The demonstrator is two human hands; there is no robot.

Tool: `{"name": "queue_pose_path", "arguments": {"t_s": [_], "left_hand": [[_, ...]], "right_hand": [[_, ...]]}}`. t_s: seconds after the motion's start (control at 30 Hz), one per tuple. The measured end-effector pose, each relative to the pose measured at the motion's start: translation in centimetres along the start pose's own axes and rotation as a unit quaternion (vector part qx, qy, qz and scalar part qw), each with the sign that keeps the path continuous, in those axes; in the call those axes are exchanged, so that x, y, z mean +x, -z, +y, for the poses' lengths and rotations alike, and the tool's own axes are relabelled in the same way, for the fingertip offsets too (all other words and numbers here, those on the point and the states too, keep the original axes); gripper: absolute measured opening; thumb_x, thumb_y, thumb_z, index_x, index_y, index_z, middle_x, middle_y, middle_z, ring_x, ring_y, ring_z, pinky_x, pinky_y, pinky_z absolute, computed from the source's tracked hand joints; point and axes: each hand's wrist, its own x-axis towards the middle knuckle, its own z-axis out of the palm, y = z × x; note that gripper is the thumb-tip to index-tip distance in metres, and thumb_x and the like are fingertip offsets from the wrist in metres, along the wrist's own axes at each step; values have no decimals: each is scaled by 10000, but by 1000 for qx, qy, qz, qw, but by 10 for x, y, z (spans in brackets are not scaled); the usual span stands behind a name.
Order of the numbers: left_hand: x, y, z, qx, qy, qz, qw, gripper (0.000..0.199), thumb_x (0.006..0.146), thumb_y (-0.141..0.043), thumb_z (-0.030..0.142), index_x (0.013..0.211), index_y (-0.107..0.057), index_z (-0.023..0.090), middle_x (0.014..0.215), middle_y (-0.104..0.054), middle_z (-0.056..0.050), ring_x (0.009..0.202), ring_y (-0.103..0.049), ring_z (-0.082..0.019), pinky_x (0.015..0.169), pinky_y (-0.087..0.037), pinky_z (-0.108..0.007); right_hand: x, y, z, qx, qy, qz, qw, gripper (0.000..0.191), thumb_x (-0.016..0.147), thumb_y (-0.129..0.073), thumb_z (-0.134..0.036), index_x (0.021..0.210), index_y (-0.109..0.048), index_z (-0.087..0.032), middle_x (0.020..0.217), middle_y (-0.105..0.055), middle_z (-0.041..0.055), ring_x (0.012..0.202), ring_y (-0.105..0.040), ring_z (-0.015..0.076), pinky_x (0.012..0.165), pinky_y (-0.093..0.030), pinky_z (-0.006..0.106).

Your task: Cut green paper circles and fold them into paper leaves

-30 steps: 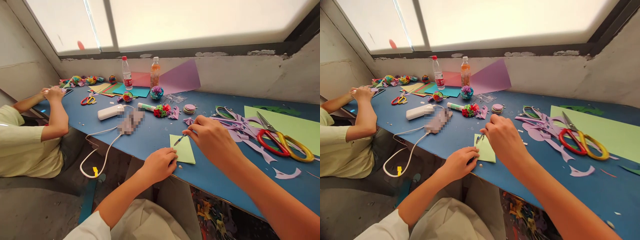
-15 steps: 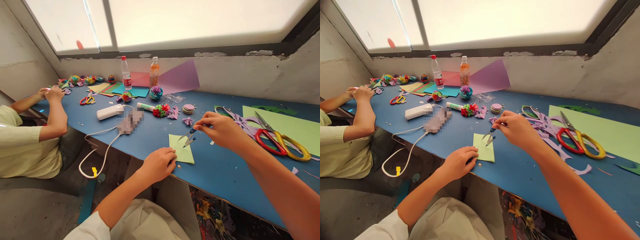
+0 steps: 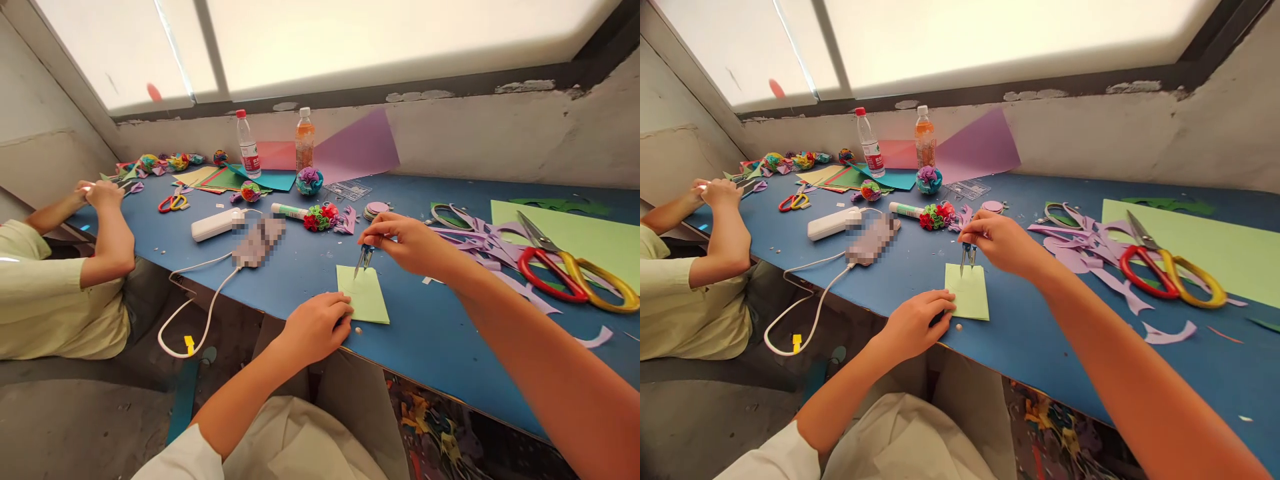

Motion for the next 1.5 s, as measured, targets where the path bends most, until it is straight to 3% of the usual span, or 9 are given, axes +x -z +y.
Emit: {"name": "queue_pose_path", "arguments": {"t_s": [0.2, 0.37, 0.53, 0.67, 0.8, 0.9, 1.03, 1.23, 1.5], "left_hand": [[0, -1, -1, 10, -14, 12, 1000, 206, 858, -468, 203, 940, -653, 166, 1143, -655, -52, 1033, -625, -179, 929, -507, -295], [0, -1, -2, 11, -17, 13, 1000, 206, 861, -467, 211, 946, -650, 172, 1152, -650, -49, 1034, -623, -178, 915, -513, -294], [0, -1, -2, -2, -13, 6, 1000, 207, 863, -464, 210, 940, -652, 169, 1148, -652, -57, 1050, -617, -180, 949, -494, -304], [1, 1, -1, -16, -7, -2, 1000, 207, 861, -470, 215, 947, -653, 168, 1159, -647, -61, 1065, -610, -184, 969, -482, -307], [1, 1, 0, -34, 4, -10, 999, 204, 853, -481, 205, 954, -653, 167, 1162, -647, -55, 1081, -604, -182, 981, -476, -309], [1, 1, 0, -44, 14, -21, 999, 203, 848, -488, 208, 969, -649, 178, 1182, -637, -48, 1096, -595, -178, 987, -473, -312], [1, 1, 1, -46, 40, -26, 998, 199, 843, -499, 215, 972, -647, 190, 1191, -632, -44, 1117, -582, -178, 987, -472, -320], [0, 1, 5, -45, 56, -24, 997, 192, 848, -492, 212, 968, -642, 205, 1196, -629, -27, 1109, -585, -176, 969, -483, -329], [0, 1, 7, -61, 67, -14, 996, 177, 840, -509, 215, 944, -651, 216, 1182, -637, -28, 1114, -583, -176, 985, -465, -320]], "right_hand": [[6, -16, -13, 88, 47, -80, 992, 317, 837, -432, -388, 783, -669, -185, 872, -610, 76, 734, -543, 168, 651, -421, 313], [3, -16, -17, 127, 74, -112, 983, 303, 843, -438, -375, 788, -666, -184, 875, -610, 84, 760, -551, 174, 659, -423, 317], [-3, -11, -5, 166, 68, -72, 981, 303, 818, -503, -454, 767, -657, -198, 799, -608, 68, 752, -548, 176, 683, -432, 324], [-11, -10, 5, 226, 16, -43, 973, 329, 774, -556, -514, 743, -640, -197, 757, -592, 49, 731, -548, 165, 699, -453, 324], [-16, -15, 15, 268, -28, -61, 961, 239, 738, -586, -427, 686, -616, -195, 689, -581, 37, 688, -547, 161, 681, -478, 325], [-18, -22, 22, 280, -27, -22, 959, 116, 704, -553, -299, 656, -589, -200, 724, -586, 37, 714, -542, 163, 686, -481, 317], [-21, -29, 23, 244, -20, 31, 969, 127, 660, -467, -188, 691, -589, -204, 758, -612, 32, 736, -554, 167, 722, -472, 327], [-24, -35, 15, 185, -19, 53, 981, 190, 765, -419, -235, 744, -604, -197, 768, -651, 52, 739, -586, 178, 715, -477, 326], [-24, -39, 16, 163, -1, 72, 984, 201, 791, -411, -215, 773, -609, -190, 793, -668, 54, 745, -609, 177, 701, -496, 324]]}}
